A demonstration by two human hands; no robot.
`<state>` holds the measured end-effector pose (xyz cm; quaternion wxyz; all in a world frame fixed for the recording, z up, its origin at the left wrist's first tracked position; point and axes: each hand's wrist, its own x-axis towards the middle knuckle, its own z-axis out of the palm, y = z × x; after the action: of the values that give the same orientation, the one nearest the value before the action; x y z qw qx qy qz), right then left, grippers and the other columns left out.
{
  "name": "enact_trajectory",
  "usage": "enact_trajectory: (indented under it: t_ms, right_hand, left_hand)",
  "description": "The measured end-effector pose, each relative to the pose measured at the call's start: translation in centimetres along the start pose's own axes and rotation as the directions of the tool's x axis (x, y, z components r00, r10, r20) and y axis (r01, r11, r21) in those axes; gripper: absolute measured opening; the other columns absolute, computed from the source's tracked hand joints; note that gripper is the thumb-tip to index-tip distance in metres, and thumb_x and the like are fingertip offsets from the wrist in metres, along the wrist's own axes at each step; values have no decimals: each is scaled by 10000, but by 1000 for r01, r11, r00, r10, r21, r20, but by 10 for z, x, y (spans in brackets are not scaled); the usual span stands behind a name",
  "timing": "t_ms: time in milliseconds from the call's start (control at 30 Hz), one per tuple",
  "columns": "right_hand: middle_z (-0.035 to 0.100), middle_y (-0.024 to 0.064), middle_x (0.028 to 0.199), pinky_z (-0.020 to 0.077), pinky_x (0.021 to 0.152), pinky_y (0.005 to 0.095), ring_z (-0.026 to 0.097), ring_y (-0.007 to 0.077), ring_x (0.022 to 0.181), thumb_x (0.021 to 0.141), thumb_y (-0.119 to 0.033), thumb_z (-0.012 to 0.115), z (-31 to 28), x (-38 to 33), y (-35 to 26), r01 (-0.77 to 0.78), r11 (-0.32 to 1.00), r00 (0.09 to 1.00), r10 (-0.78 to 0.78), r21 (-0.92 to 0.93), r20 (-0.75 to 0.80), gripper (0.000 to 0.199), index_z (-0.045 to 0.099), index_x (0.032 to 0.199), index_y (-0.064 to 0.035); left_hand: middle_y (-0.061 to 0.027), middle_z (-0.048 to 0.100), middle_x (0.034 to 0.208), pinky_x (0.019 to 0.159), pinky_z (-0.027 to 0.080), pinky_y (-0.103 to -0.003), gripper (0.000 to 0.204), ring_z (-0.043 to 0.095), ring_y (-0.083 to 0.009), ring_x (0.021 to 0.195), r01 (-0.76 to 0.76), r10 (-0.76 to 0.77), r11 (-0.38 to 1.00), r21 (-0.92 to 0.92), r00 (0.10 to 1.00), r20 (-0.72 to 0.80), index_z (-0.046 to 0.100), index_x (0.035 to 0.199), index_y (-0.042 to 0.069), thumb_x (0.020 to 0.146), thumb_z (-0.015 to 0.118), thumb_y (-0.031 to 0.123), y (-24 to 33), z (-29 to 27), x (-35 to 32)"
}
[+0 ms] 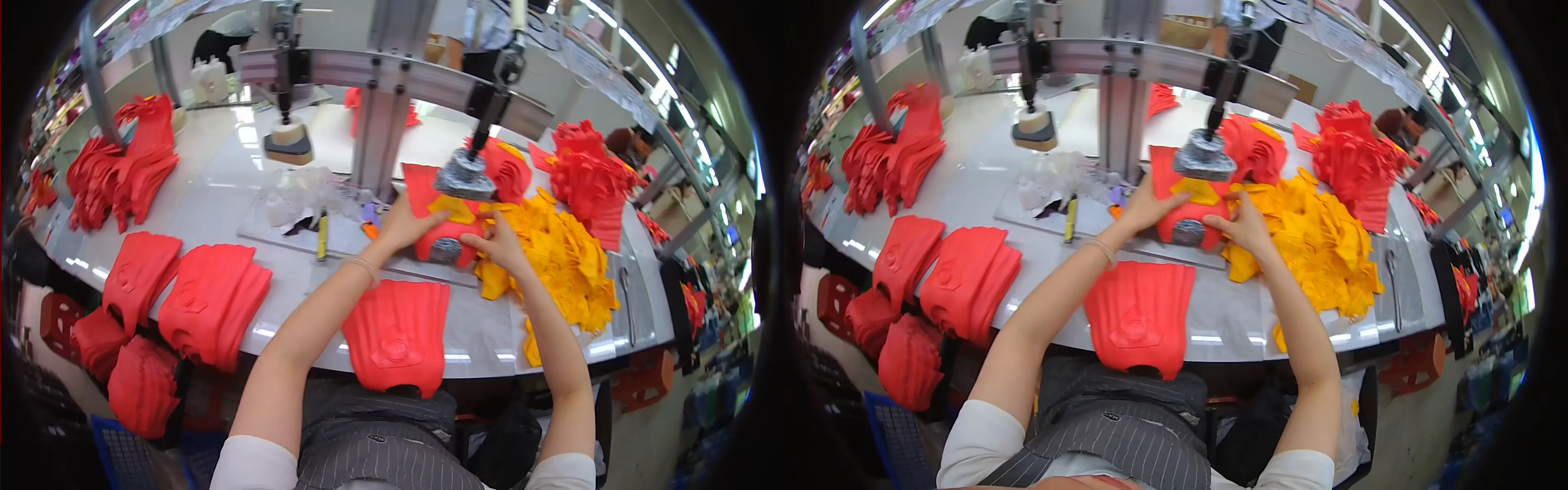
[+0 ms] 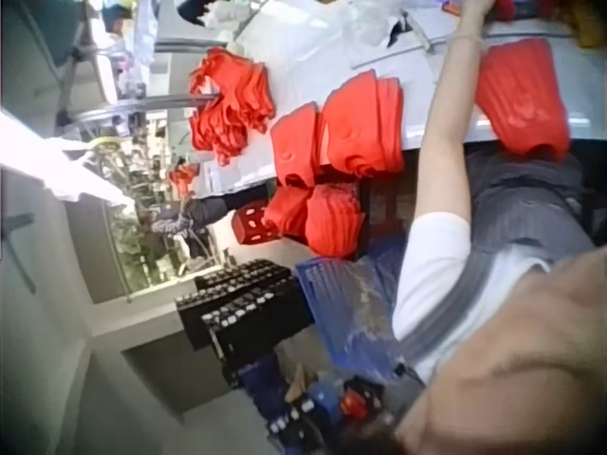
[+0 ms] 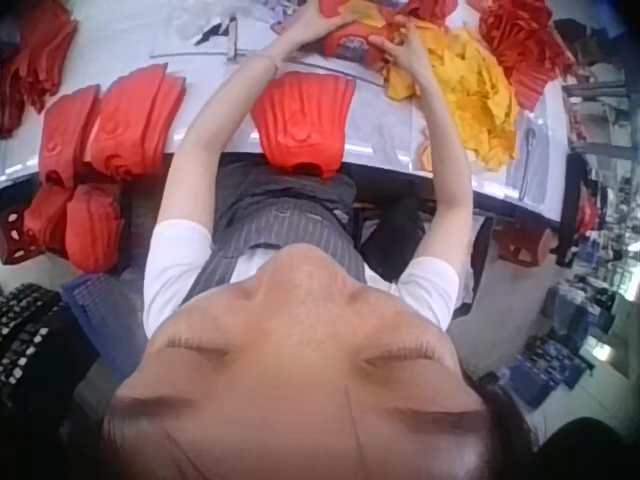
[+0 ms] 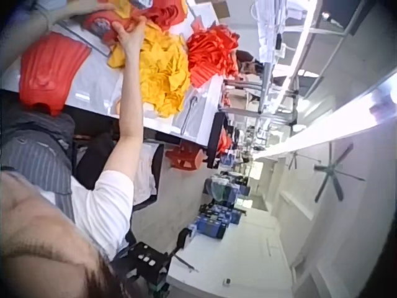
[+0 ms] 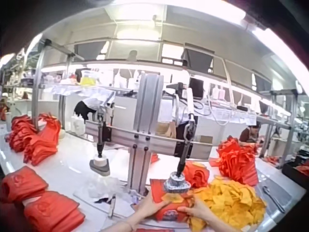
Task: The person applies glue to red pieces using a squeeze bottle, attaches yellow patches onto them by hand, and presses the assembled pieces using a manual press machine.
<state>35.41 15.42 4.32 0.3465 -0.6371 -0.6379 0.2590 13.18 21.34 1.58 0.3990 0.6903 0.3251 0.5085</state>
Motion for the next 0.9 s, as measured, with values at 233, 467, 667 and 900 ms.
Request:
enact_trajectory:
  t_ms: [233, 467, 667, 900]
  right_hand:
    - [585, 44, 764, 453, 622, 272, 573, 134, 708, 819, -337, 743, -24, -4, 14, 133, 924, 988, -152, -359, -23, 488, 539, 1145, -36]
    - [611, 97, 1071, 451, 884, 286, 597, 179, 995, 988, -243, 512, -115, 72, -91, 641, 767, 532, -430, 15, -729, 283, 540, 1139, -5]
    - [648, 73, 963, 447, 809, 308, 619, 175, 866, 885, -234, 636, -117, 127, -227, 766, 569, 600, -468, 298, -649, 385, 481, 1184, -48]
    - [620, 187, 953, 488, 816, 342, 620, 252, 928, 838, -156, 707, -85, 3, -246, 806, 569, 406, -732, -165, -547, 546, 396, 1251, 19]
  left_hand:
    - [-169, 563, 1231, 991, 424, -384, 733, 541, -286, 1166, -185, 187, 982, 38, 980, -74, 435, 1300, 5, 736, 795, 304, -8, 14, -21]
    - [-234, 494, 1275, 975, 419, -427, 942, 504, -392, 1160, -114, 135, 986, 118, 972, -191, 316, 1375, -4, 679, 812, 392, -6, 19, -31]
    - [-232, 541, 1222, 968, 413, -413, 879, 531, -362, 1109, -160, 312, 892, 424, 895, -318, 242, 1419, -37, 785, 740, 315, 3, 14, -21]
    - [-179, 493, 1373, 1105, 230, -357, 793, 353, -241, 1338, 169, -230, 913, -372, 965, -127, 198, 1459, -32, 966, 333, 574, 42, 3, 6]
